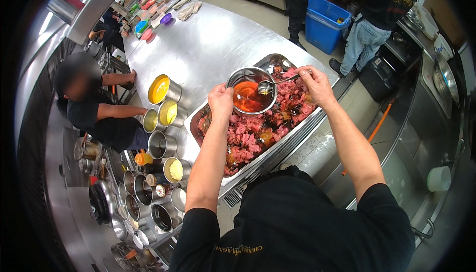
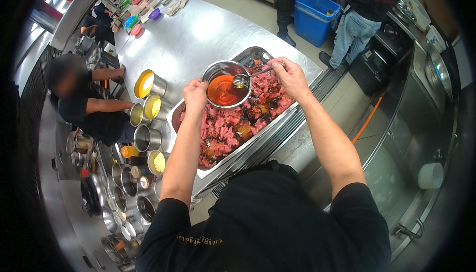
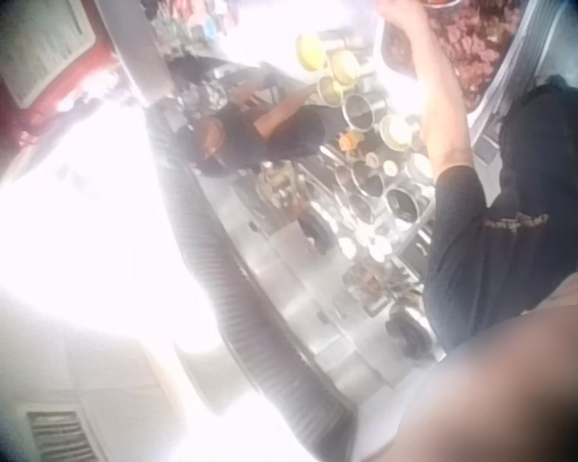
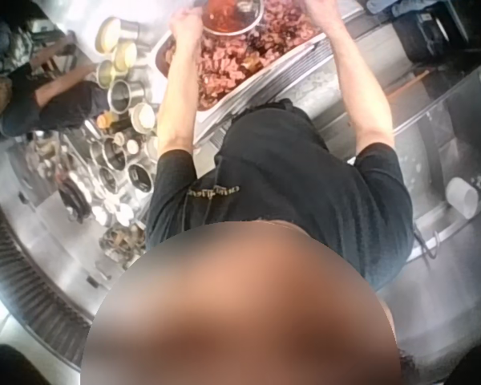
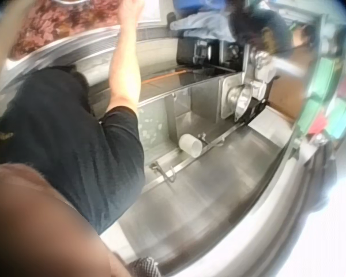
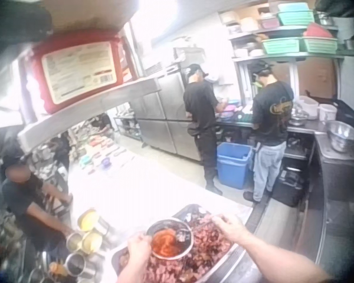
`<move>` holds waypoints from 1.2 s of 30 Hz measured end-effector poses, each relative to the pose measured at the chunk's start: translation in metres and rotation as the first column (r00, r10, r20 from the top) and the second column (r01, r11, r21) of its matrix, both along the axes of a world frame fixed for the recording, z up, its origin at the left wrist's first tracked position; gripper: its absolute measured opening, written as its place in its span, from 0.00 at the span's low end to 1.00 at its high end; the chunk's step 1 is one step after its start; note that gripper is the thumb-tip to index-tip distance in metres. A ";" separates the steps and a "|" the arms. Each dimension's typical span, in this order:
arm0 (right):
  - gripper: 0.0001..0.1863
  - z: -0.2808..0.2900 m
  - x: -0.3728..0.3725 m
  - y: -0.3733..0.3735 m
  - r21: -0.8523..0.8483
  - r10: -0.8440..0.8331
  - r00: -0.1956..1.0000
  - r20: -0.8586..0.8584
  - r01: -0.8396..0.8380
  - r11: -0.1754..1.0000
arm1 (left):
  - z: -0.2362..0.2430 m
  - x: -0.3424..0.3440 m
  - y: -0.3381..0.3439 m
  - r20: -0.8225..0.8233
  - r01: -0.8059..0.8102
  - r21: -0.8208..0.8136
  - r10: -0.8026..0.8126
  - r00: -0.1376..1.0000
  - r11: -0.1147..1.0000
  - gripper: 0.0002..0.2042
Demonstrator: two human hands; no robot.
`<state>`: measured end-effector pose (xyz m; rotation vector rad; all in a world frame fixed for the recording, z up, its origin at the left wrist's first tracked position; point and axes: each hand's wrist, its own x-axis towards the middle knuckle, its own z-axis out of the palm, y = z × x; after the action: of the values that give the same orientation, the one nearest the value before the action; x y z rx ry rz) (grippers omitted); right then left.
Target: The person pours red and dark sauces from metal containers into a large tray of raw meat using a ladle. They then open a box of baking soda and sprinkle the powder over the meat with a spoon. The person works in a commercial kitchen with other staff visible in the background.
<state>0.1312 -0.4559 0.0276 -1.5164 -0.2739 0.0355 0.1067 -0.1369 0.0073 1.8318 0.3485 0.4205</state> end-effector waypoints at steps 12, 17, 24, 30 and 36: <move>0.10 -0.020 0.019 -0.065 0.243 -0.234 0.892 -0.386 0.343 0.907 | -0.010 0.034 -0.026 -0.063 0.020 -0.010 -0.021 0.998 1.000 0.09; 0.11 -0.029 0.023 -0.094 0.111 -0.347 0.883 -0.315 0.397 0.911 | 0.003 0.033 -0.032 -0.114 0.000 0.008 0.001 0.994 1.000 0.07; 0.14 -0.017 0.012 -0.079 0.090 -0.352 0.936 -0.002 0.350 0.932 | 0.000 0.036 -0.031 -0.029 0.047 -0.032 -0.048 0.998 0.998 0.10; 0.12 -0.004 0.000 -0.035 0.013 -0.223 0.973 0.065 0.222 0.975 | -0.003 0.043 -0.036 -0.068 0.041 -0.010 -0.042 0.997 0.999 0.09; 0.12 -0.016 0.002 -0.027 0.008 -0.257 0.958 -0.131 0.260 0.966 | -0.008 0.046 -0.039 0.038 0.066 -0.011 -0.065 0.997 0.998 0.11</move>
<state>0.1331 -0.4827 0.0114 -1.5072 0.0287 -0.0774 0.1530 -0.1760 -0.0002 1.8159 0.2638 0.4059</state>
